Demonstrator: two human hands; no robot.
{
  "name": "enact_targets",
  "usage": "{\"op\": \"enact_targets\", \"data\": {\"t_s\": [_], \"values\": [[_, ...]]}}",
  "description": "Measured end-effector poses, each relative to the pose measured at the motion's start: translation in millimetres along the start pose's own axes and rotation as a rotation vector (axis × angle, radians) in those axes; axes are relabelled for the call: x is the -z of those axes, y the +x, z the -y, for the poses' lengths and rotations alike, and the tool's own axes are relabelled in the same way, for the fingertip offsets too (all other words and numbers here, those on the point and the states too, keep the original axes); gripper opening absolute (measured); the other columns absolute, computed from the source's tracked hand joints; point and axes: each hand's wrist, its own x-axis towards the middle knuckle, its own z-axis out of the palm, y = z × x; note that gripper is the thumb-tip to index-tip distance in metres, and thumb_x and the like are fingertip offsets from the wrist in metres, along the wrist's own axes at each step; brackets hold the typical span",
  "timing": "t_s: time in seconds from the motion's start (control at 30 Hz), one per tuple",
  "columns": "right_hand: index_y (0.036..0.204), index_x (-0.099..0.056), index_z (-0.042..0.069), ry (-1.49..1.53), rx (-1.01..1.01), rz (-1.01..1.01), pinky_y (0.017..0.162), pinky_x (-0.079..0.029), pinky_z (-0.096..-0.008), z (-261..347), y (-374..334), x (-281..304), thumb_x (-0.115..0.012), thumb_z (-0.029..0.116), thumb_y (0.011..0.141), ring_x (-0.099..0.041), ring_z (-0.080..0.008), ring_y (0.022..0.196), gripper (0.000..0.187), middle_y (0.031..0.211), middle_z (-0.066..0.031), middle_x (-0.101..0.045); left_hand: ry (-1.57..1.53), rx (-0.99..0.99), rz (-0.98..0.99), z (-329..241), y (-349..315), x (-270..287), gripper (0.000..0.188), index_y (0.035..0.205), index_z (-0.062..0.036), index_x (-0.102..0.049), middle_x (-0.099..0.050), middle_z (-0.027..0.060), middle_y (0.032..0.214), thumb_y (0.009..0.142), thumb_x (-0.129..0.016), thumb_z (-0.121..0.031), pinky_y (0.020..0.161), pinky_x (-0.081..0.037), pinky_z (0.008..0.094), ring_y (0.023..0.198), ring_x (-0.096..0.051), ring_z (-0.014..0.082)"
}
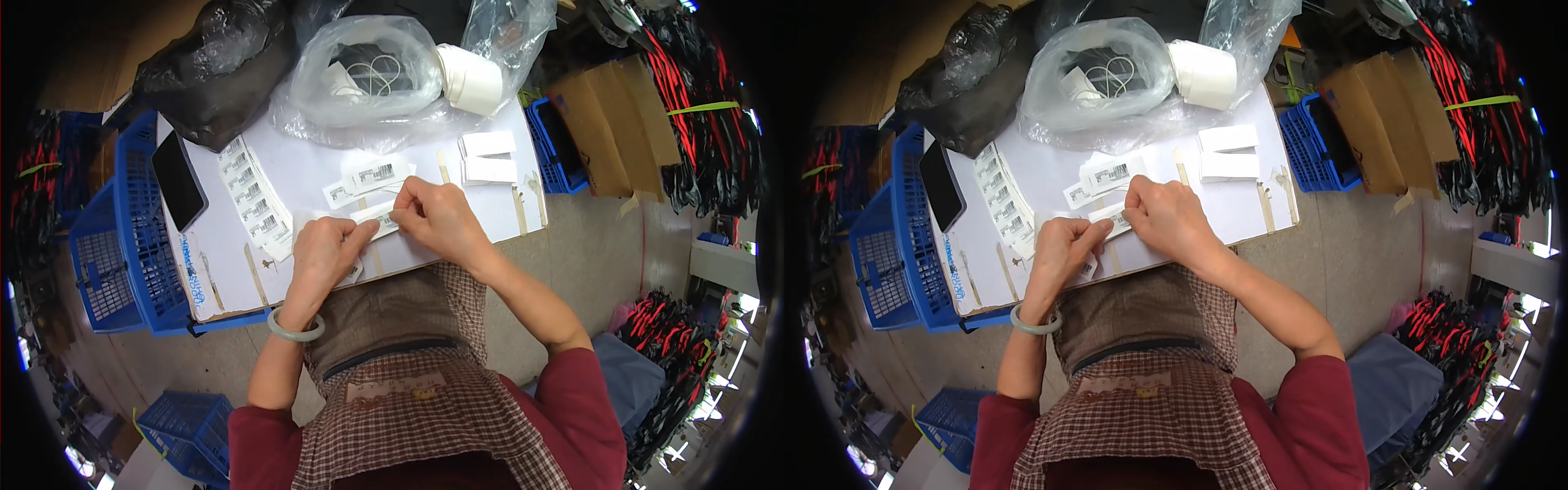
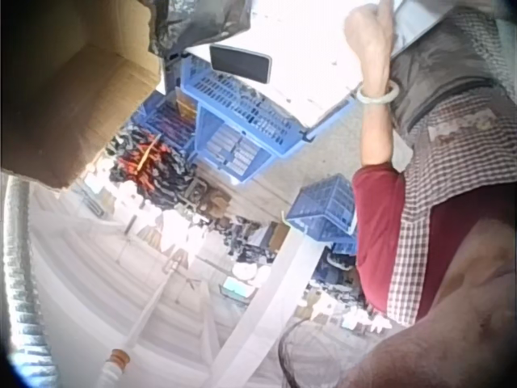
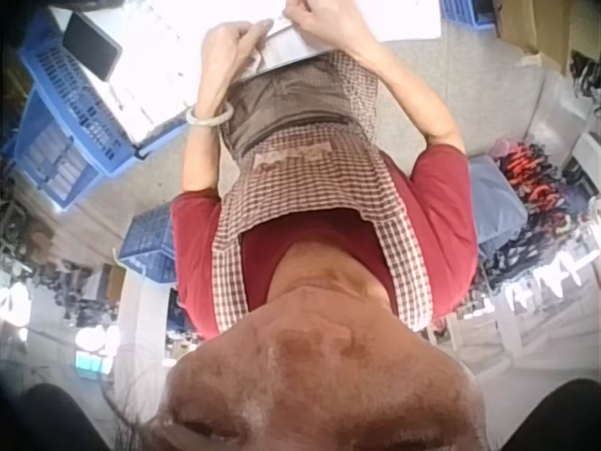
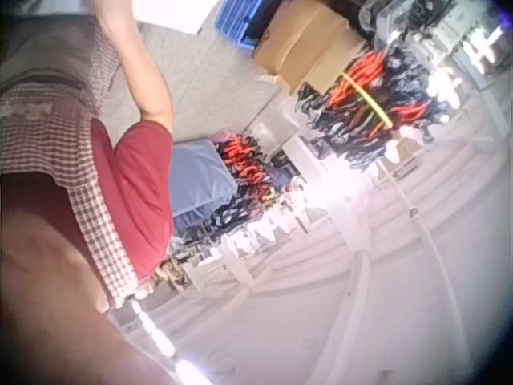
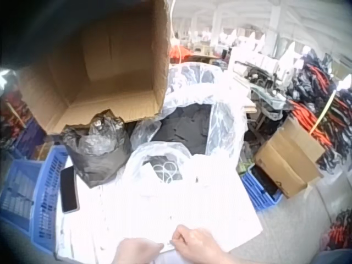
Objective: The person repeatedly picks small white labels from a stack, peels them from their backing, and places them onto a white surface on the table. The person handles the labels one at a time throughout the clip.
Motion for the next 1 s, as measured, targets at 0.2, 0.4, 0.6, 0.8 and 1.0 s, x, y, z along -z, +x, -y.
{"op": "enact_targets", "data": {"t_s": [0.2,0.4,0.6,0.8,1.0], "values": [[0.083,-0.064,0.000,0.392,-0.091,-0.052,0.053,-0.042,-0.0240,10,19,19,-0.067,0.008,0.087,-0.056,-0.0069,0.057,0.009,0.064,-0.0045,-0.065,-0.082,-0.013,-0.224,-11,2,31,0.039,0.064,-0.0020,-0.072,-0.058,0.0114,0.048,0.085,-0.071,-0.035,0.046,-0.040,0.0335,0.044,-0.056,0.0241],[0.075,-0.060,0.005,-0.374,0.060,-0.187,0.058,-0.048,-0.0438,-9,63,-12,-0.076,0.026,0.074,-0.065,-0.0320,0.063,0.026,0.066,-0.0140,-0.065,0.249,-0.106,-0.116,-12,62,33,0.039,0.060,-0.0022,-0.070,-0.059,0.0118,0.049,0.081,-0.073,-0.035,0.049,-0.042,0.0357,0.045,-0.057,0.0247],[0.079,-0.064,0.002,-0.158,0.093,-0.111,0.060,-0.051,-0.0366,20,48,11,-0.078,0.022,0.077,-0.067,-0.0245,0.067,0.024,0.071,-0.0106,-0.066,-0.120,-0.076,-0.023,-18,43,43,0.039,0.073,0.0024,-0.072,-0.066,0.0126,0.060,0.089,-0.067,-0.033,0.053,-0.048,0.0328,0.051,-0.062,0.0217],[0.093,-0.069,-0.001,0.386,0.330,-0.153,0.065,-0.052,-0.0277,42,10,-15,-0.073,0.006,0.083,-0.067,-0.0176,0.075,0.013,0.083,-0.0108,-0.068,-0.774,-0.133,0.187,-29,-13,60,0.038,0.125,0.0128,-0.054,-0.071,0.0205,0.088,0.096,-0.060,-0.011,0.067,-0.059,0.0284,0.075,-0.073,0.0254],[0.091,-0.069,-0.002,0.634,0.182,-0.048,0.068,-0.052,-0.0277,40,-8,-14,-0.072,0.007,0.082,-0.067,-0.0180,0.077,0.013,0.090,-0.0105,-0.068,-0.814,-0.235,0.152,-9,-38,48,0.016,0.109,0.0096,-0.056,-0.070,0.0206,0.094,0.097,-0.056,0.000,0.069,-0.062,0.0289,0.081,-0.073,0.0251]]}}
